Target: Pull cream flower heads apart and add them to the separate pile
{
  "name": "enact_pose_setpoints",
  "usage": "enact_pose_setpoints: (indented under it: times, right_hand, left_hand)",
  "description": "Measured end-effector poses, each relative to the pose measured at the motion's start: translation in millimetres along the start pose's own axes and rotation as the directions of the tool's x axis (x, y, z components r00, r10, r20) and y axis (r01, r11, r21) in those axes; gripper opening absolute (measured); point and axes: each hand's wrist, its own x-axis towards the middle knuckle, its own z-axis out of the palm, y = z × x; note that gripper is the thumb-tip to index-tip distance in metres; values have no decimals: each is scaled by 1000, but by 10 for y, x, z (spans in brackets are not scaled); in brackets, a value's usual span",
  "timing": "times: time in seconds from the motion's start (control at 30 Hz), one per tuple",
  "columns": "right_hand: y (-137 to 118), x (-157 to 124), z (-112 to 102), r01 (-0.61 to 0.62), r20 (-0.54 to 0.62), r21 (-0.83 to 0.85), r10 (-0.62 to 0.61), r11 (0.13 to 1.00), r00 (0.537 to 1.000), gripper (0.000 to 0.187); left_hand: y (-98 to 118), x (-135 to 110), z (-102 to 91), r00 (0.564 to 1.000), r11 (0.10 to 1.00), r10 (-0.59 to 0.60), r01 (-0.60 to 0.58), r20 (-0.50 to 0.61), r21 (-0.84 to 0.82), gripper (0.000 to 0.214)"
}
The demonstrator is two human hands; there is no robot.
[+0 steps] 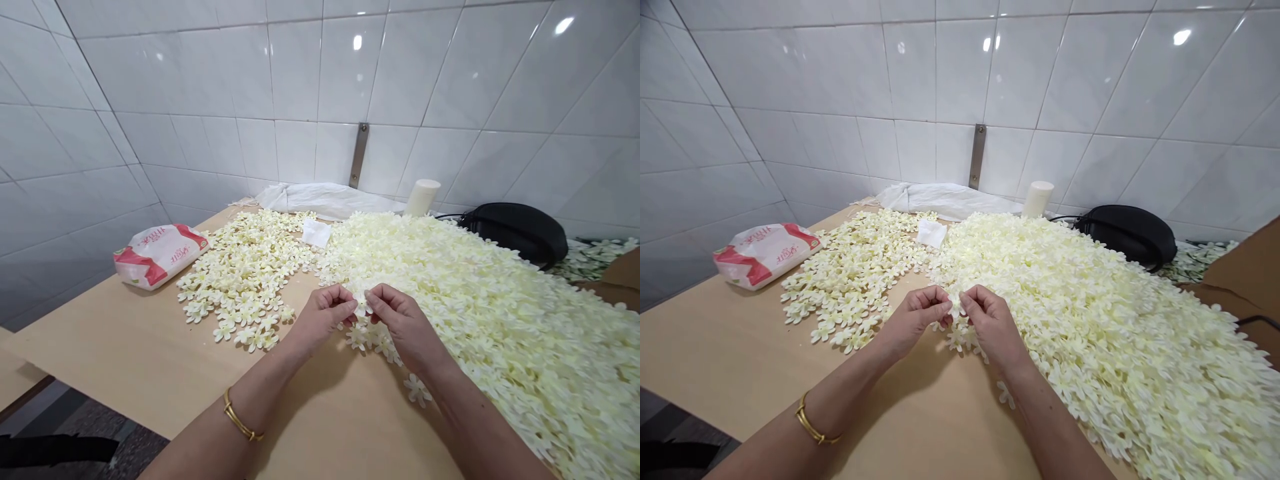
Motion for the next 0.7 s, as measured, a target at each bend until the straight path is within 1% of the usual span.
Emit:
enact_pose_setpoints:
  times: [0.1,0.17,0.3,0.37,0.5,0.6,0.7]
  right_hand:
    - [14,6,-2,29,-94,-47,-33,998,995,29]
    - [16,9,-3,34,-127,-47,-39,998,991,28]
    - [11,-1,14,22,-105,7,-22,1000,994,28]
    - [11,-9,30,23,-95,25,-21,999,995,28]
    - [23,-17,52,38,-85,20,-36,999,996,28]
    - [37,-14,64,41,-92,2,-41,999,995,29]
    - [46,-6,82,31,-96,1,-31,1000,995,28]
  left_hand:
    - [-13,2,22,998,997,-51,49,-30,-57,26]
    - [-30,9,22,996,992,-89,86,-29,-96,27]
    - [-80,29,20,997,978,-83,82,2,-193,24]
    - [-102,34,36,996,960,-89,80,-21,-267,22]
    - [-120,36,82,983,907,-166,120,-82,-403,21]
    - [-113,39,107,972,863,-219,155,-80,-481,15]
    - [-92,35,121,954,779,-292,198,-65,-595,11]
